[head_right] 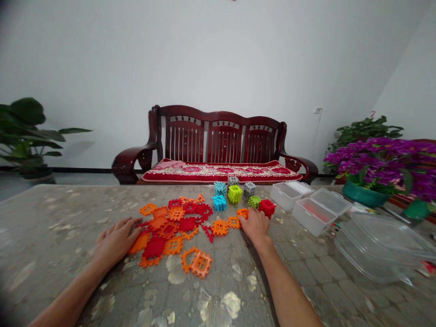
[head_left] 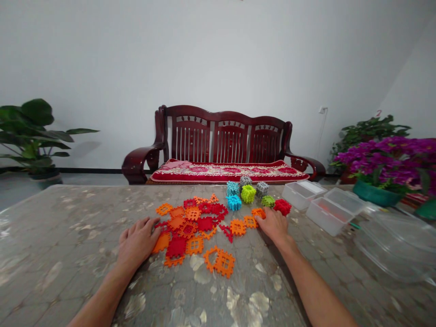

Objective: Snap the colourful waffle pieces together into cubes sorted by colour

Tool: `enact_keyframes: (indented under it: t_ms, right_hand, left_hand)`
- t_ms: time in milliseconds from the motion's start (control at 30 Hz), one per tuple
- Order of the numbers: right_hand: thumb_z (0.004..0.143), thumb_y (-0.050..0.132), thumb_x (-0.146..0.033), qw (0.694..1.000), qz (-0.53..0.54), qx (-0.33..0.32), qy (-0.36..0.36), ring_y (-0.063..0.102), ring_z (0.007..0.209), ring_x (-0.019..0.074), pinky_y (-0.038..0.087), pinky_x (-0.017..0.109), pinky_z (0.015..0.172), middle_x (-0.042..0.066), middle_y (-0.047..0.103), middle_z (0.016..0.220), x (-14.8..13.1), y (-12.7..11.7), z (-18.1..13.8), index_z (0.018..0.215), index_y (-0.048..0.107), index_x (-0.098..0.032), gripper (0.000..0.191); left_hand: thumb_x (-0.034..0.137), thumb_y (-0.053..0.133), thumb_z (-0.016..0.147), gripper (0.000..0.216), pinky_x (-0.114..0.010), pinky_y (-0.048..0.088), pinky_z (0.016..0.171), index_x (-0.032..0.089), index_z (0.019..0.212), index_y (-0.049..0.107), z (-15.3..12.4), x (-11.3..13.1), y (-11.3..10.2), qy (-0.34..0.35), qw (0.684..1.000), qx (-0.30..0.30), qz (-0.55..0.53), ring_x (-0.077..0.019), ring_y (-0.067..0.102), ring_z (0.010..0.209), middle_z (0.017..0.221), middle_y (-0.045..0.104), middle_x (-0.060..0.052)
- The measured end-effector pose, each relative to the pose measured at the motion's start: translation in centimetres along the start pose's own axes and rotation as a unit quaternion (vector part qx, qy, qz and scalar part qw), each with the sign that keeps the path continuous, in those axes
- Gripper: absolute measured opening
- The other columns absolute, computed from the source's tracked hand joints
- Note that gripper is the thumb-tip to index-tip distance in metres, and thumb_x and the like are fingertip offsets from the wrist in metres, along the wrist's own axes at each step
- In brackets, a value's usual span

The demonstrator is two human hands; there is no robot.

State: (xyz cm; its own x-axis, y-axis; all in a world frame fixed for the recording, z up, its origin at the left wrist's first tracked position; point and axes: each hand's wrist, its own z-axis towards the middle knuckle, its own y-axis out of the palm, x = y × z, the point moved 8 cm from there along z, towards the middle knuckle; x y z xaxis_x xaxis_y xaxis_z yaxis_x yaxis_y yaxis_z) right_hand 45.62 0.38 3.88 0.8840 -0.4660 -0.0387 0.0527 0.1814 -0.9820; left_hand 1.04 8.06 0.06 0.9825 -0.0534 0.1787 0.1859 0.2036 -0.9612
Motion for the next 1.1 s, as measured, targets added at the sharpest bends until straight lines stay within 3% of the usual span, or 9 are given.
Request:
enact_keyframes:
  t_ms: [133,367,500,633,767,967,1100]
  right_hand:
    - [0.089,0.053,-0.050,1.000,0.001,0.023,0.003,0.062,0.109,0.0306,0.044,0.038,0.086,0.016,0.071,0.115,0.0,-0.4,0.2,0.127,0.061,-0.019,0.050]
    - [0.089,0.053,-0.056,1.000,0.008,0.005,-0.005,0.061,0.110,0.0316,0.045,0.039,0.087,0.015,0.069,0.118,-0.1,0.3,0.3,0.121,0.066,-0.020,0.050]
    - [0.091,0.051,-0.048,0.998,0.057,0.012,0.002,0.062,0.111,0.0270,0.045,0.033,0.086,0.011,0.070,0.120,1.4,-0.7,0.3,0.123,0.066,-0.022,0.044]
    - [0.083,0.060,-0.038,0.996,0.074,-0.057,0.011,0.066,0.105,0.0266,0.046,0.031,0.078,0.008,0.072,0.115,3.6,-0.8,0.0,0.116,0.069,-0.024,0.037]
    - [0.071,0.071,-0.037,0.994,0.036,-0.103,-0.026,0.067,0.102,0.0276,0.045,0.031,0.077,0.009,0.073,0.111,4.4,0.0,-0.9,0.110,0.071,-0.023,0.041]
    - [0.079,0.060,-0.030,0.994,-0.003,-0.087,-0.066,0.067,0.101,0.0257,0.044,0.030,0.078,0.012,0.073,0.107,3.4,0.5,-1.6,0.102,0.072,-0.020,0.027]
    - [0.077,0.057,-0.025,0.996,-0.014,-0.070,-0.050,0.067,0.103,0.0274,0.045,0.031,0.079,0.015,0.072,0.110,3.2,0.3,-1.6,0.108,0.069,-0.017,0.034]
  left_hand:
    - [0.040,0.033,0.094,0.048,-0.049,0.031,0.112,0.026,0.130,0.062,0.0,0.0,0.0,0.001,1.000,0.003,-0.010,-0.0291,0.048,0.135,0.142,0.056,-0.010]
    - [0.040,0.034,0.094,0.047,-0.048,0.030,0.112,0.027,0.130,0.062,0.0,-0.1,0.1,0.002,1.000,0.003,-0.010,-0.0282,0.048,0.134,0.142,0.057,-0.010]
    - [0.043,0.032,0.094,0.050,-0.047,0.029,0.114,0.026,0.131,0.061,0.0,-0.2,0.3,0.002,1.000,0.001,-0.011,-0.0278,0.047,0.135,0.143,0.055,-0.010]
    - [0.042,0.032,0.094,0.050,-0.049,0.030,0.113,0.025,0.131,0.061,0.1,-0.3,0.4,0.005,1.000,0.005,-0.017,-0.0292,0.049,0.133,0.142,0.055,-0.011]
    - [0.042,0.033,0.094,0.050,-0.048,0.030,0.114,0.024,0.131,0.062,0.1,-0.3,0.4,0.005,1.000,0.011,-0.021,-0.0296,0.049,0.133,0.141,0.056,-0.012]
    - [0.042,0.031,0.094,0.051,-0.047,0.028,0.115,0.024,0.131,0.061,0.2,-0.4,0.7,0.014,1.000,0.011,-0.022,-0.0291,0.049,0.133,0.141,0.056,-0.011]
    - [0.042,0.032,0.094,0.051,-0.047,0.028,0.115,0.025,0.131,0.061,0.3,-0.4,0.8,0.010,1.000,0.001,-0.020,-0.0291,0.049,0.133,0.141,0.055,-0.011]
